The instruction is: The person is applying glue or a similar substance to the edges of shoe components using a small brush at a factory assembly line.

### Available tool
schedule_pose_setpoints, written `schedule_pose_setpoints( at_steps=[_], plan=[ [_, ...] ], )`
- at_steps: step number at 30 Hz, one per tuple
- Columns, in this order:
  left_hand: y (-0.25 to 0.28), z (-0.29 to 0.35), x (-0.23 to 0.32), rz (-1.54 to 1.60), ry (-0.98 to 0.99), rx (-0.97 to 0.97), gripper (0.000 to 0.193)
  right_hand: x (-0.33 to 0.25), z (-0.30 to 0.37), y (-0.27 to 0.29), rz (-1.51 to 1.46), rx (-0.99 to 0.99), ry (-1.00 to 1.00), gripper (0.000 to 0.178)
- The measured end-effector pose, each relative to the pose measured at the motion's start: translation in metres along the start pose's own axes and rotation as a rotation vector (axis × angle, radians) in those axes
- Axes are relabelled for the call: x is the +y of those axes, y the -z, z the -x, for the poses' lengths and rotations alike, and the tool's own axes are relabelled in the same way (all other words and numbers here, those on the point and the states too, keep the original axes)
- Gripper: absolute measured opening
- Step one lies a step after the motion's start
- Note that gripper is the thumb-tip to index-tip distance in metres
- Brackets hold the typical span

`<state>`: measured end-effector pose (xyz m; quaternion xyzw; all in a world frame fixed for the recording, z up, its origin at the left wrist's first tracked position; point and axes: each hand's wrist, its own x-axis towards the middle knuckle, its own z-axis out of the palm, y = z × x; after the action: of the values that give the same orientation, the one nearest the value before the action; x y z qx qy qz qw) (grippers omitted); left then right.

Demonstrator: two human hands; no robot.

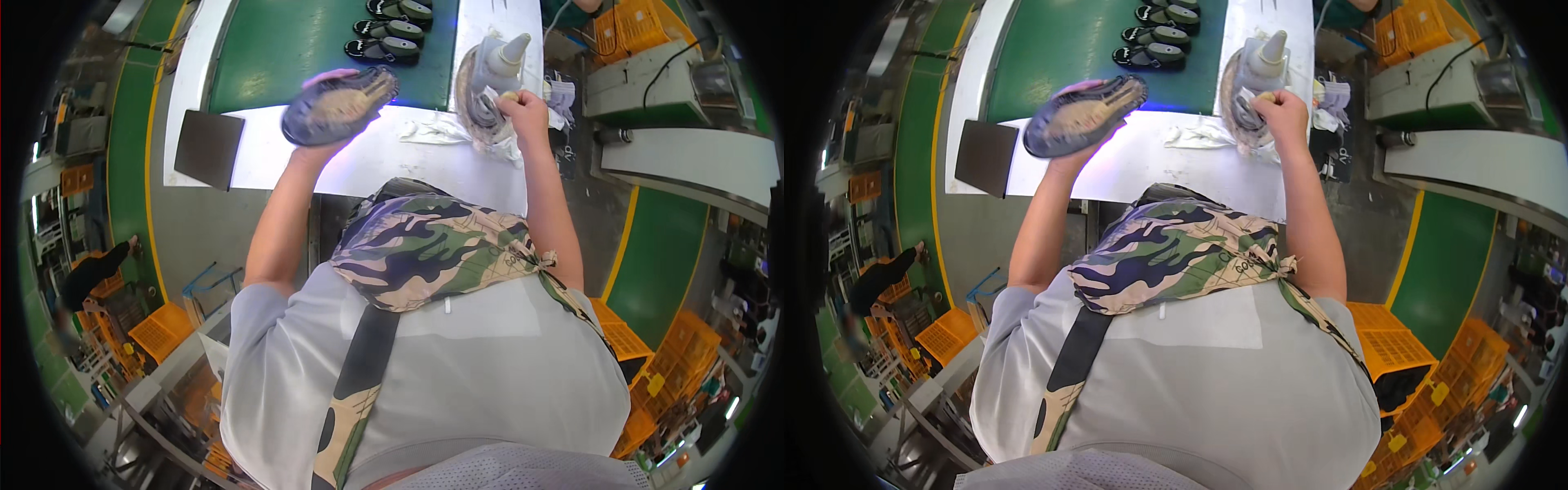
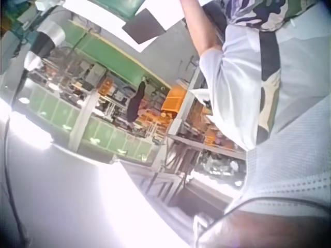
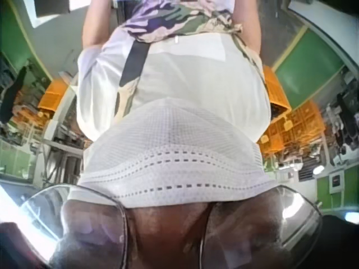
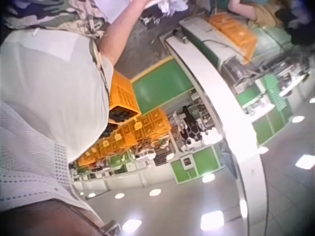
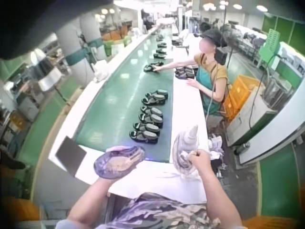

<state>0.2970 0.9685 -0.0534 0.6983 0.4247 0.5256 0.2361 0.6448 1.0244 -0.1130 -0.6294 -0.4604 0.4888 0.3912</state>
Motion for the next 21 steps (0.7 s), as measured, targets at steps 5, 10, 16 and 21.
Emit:
schedule_pose_setpoints(
  at_steps=[5,10,16,21],
  plan=[
    [0.032,0.004,0.021,-0.028,-0.283,-0.034,0.043,-0.076,0.021,-0.068,-0.486,-0.314,0.067,0.019],
    [0.058,0.019,0.046,-0.243,-0.368,-0.022,0.034,-0.121,0.05,-0.132,-0.625,-0.505,0.234,0.022],
    [0.091,0.047,0.074,-0.39,-0.303,0.014,0.038,-0.125,0.074,-0.18,-0.564,-0.663,0.243,0.02],
    [0.117,0.078,0.077,-0.493,-0.162,0.037,0.048,-0.128,0.105,-0.209,-0.557,-0.87,-0.001,0.023]
  ],
)
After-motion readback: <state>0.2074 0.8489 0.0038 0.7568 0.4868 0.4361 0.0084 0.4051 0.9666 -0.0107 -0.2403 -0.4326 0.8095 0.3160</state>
